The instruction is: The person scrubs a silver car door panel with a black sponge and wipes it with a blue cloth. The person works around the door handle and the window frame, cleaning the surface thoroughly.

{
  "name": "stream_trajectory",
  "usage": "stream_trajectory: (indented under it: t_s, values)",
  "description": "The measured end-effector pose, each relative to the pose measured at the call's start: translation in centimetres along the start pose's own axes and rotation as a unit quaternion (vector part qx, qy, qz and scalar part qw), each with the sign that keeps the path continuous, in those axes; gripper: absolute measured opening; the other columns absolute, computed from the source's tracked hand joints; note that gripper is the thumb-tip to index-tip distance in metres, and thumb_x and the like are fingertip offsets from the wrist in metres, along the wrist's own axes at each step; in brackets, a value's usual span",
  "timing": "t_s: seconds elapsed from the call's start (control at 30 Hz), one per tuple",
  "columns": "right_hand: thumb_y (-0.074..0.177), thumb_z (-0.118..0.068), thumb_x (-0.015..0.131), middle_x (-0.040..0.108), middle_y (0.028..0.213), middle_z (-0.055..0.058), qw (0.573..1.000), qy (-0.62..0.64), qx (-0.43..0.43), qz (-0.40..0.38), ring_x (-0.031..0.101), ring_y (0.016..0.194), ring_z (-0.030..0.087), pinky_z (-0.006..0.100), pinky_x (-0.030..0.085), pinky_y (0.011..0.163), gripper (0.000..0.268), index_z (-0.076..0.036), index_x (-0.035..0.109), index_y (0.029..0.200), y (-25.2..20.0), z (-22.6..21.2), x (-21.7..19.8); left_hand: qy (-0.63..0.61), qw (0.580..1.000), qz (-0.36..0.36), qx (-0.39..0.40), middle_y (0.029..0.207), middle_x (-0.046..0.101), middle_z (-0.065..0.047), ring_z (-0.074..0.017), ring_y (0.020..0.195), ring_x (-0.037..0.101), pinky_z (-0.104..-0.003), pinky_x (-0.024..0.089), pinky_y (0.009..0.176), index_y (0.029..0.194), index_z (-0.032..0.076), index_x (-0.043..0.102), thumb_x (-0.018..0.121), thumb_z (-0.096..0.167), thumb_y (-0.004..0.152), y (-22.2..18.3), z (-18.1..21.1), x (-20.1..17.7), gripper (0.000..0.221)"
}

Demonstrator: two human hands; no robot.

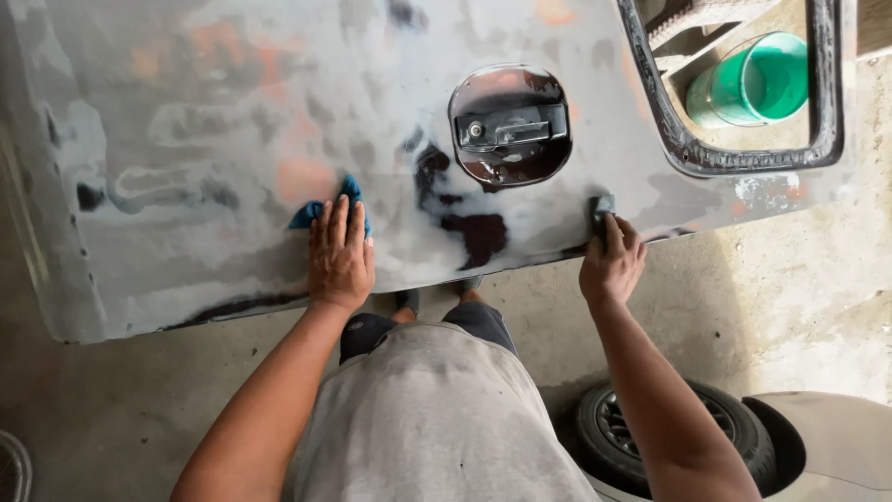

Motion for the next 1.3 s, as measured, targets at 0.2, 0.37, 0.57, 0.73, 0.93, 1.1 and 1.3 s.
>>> stream_trajectory:
  t_s: [0.2,0.37,0.57,0.73,0.93,1.1,1.3]
  values:
    - [0.089,-0.012,0.060,0.066,0.125,0.017,0.949,0.150,-0.272,-0.053,0.062,0.105,0.036,0.051,0.048,0.090,0.044,-0.011,0.064,0.133,-7.2,-17.0,1.1,0.000,1.000,0.011,-0.002,0.164,0.036,-0.020,-0.0432,0.151,0.032,-0.056,0.025,0.123,0.159,0.005,0.040,0.053,0.024,0.103,0.6,0.3,-0.7,0.060]
    - [0.093,-0.010,0.057,0.060,0.145,0.014,0.909,0.120,-0.324,-0.232,0.060,0.114,0.032,0.048,0.049,0.094,0.050,-0.015,0.061,0.142,-8.6,-19.1,3.5,0.002,1.000,0.001,0.001,0.164,0.035,-0.021,-0.0433,0.151,0.031,-0.056,0.025,0.123,0.159,0.005,0.040,0.053,0.025,0.104,0.3,-0.2,-0.2,0.060]
    - [0.092,-0.009,0.063,0.065,0.135,0.012,0.994,0.047,-0.090,-0.024,0.059,0.116,0.035,0.047,0.050,0.098,0.045,-0.013,0.066,0.136,0.3,-3.4,-0.3,-0.012,1.000,0.010,0.007,0.164,0.036,-0.020,-0.0431,0.152,0.031,-0.056,0.025,0.123,0.159,0.005,0.040,0.054,0.024,0.104,0.3,0.0,-0.3,0.060]
    - [0.094,-0.014,0.068,0.061,0.133,0.019,0.998,0.050,0.019,0.015,0.059,0.112,0.035,0.044,0.053,0.088,0.041,-0.012,0.067,0.135,-1.0,-4.1,1.7,0.003,1.000,0.004,-0.002,0.163,0.037,-0.021,-0.0430,0.150,0.033,-0.056,0.026,0.123,0.158,0.005,0.042,0.054,0.024,0.103,0.2,0.0,-0.1,0.059]
    - [0.089,-0.015,0.065,0.059,0.141,0.011,0.872,0.160,-0.425,-0.181,0.058,0.118,0.030,0.047,0.049,0.103,0.047,-0.014,0.064,0.135,-8.8,-24.1,1.6,0.003,1.000,0.006,0.000,0.162,0.038,-0.022,-0.0444,0.149,0.034,-0.057,0.025,0.122,0.157,0.003,0.043,0.054,0.024,0.101,0.5,0.2,-0.5,0.061]
    - [0.096,-0.010,0.062,0.064,0.142,0.006,0.958,0.127,-0.229,-0.115,0.064,0.117,0.029,0.043,0.050,0.097,0.042,-0.016,0.065,0.137,-0.8,-14.1,0.6,-0.013,1.000,0.014,0.003,0.163,0.037,-0.023,-0.0447,0.150,0.034,-0.056,0.026,0.123,0.157,0.003,0.042,0.054,0.024,0.104,0.4,0.2,-0.7,0.059]
    - [0.095,-0.017,0.067,0.062,0.128,0.015,0.996,0.060,-0.032,0.062,0.062,0.109,0.038,0.045,0.053,0.089,0.039,-0.014,0.067,0.133,1.8,-5.6,1.6,-0.003,1.000,0.024,0.001,0.163,0.038,-0.022,-0.0444,0.149,0.034,-0.057,0.026,0.123,0.157,0.004,0.043,0.055,0.023,0.101,0.2,0.3,-0.5,0.060]
Point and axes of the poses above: each hand's wrist, its own y-axis towards the middle knuckle, its own x-axis out of the palm, z = x × y, the point moved 9 cm from there along y, towards the middle knuckle
